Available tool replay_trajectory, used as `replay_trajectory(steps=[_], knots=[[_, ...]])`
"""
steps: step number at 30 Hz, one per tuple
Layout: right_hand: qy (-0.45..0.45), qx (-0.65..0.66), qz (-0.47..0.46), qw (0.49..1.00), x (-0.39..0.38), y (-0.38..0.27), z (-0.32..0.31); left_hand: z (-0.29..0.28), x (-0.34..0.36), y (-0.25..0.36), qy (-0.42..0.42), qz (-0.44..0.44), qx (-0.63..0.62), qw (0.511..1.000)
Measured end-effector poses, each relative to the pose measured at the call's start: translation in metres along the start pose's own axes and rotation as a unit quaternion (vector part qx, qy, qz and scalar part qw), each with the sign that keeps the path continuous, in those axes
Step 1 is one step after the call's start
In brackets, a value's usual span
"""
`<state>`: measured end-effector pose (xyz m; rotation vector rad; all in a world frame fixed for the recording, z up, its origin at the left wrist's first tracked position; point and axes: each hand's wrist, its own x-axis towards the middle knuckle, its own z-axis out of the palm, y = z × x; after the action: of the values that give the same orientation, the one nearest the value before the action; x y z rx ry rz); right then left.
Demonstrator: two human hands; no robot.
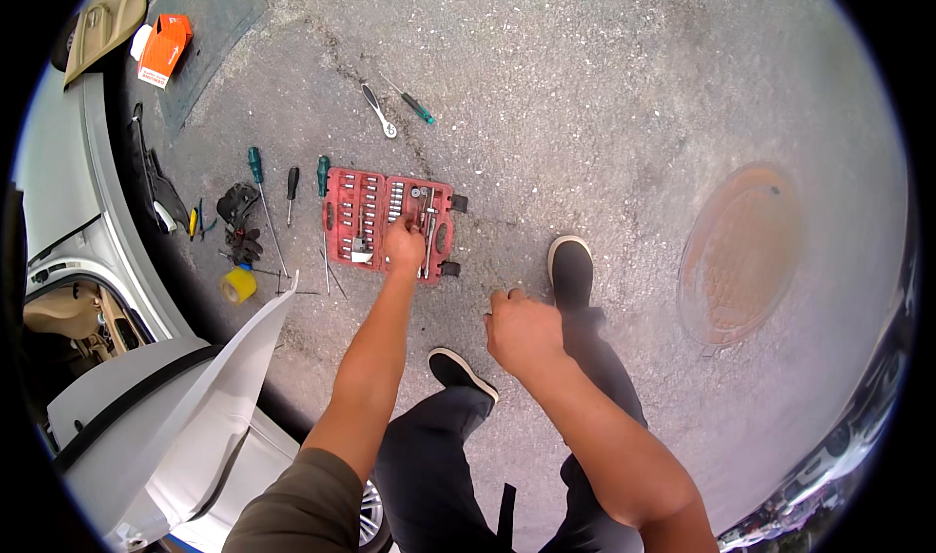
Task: The person removes the door handle from a white car door using a screwdriver, then detaches the door panel to access the internal mechanisms. They continue to work on the door's internal components with various tools.
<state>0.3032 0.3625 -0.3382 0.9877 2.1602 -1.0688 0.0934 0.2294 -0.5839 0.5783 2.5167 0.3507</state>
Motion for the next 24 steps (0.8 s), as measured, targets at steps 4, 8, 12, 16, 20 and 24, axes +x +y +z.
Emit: replay_trajectory(steps=[4, 8, 12, 16, 20, 24], knots=[[-0.014, 0.006, 0.012, 1.000, 0.002, 0.000, 0.012, 0.006, -0.007, 0.014, -0.021, 0.046, 0.049, 0.998], [0.010, 0.004, -0.011, 1.000, 0.003, -0.004, 0.018, -0.010, 0.001, 0.023, -0.066, 0.057, 0.111, 0.990], [-0.019, -0.005, -0.011, 1.000, 0.007, 0.000, 0.025, -0.013, -0.010, -0.006, 0.001, -0.091, -0.168, 0.982], [0.092, 0.149, -0.072, 0.982, 0.003, 0.015, 0.038, -0.093, -0.076, 0.073, -0.083, -0.246, -0.651, 0.713], [0.089, 0.429, -0.055, 0.897, -0.029, -0.020, -0.007, -0.187, -0.162, 0.135, -0.153, -0.243, -0.734, 0.615], [0.081, 0.485, -0.074, 0.867, -0.080, -0.055, -0.078, -0.239, -0.212, 0.182, -0.155, -0.237, -0.741, 0.609]])
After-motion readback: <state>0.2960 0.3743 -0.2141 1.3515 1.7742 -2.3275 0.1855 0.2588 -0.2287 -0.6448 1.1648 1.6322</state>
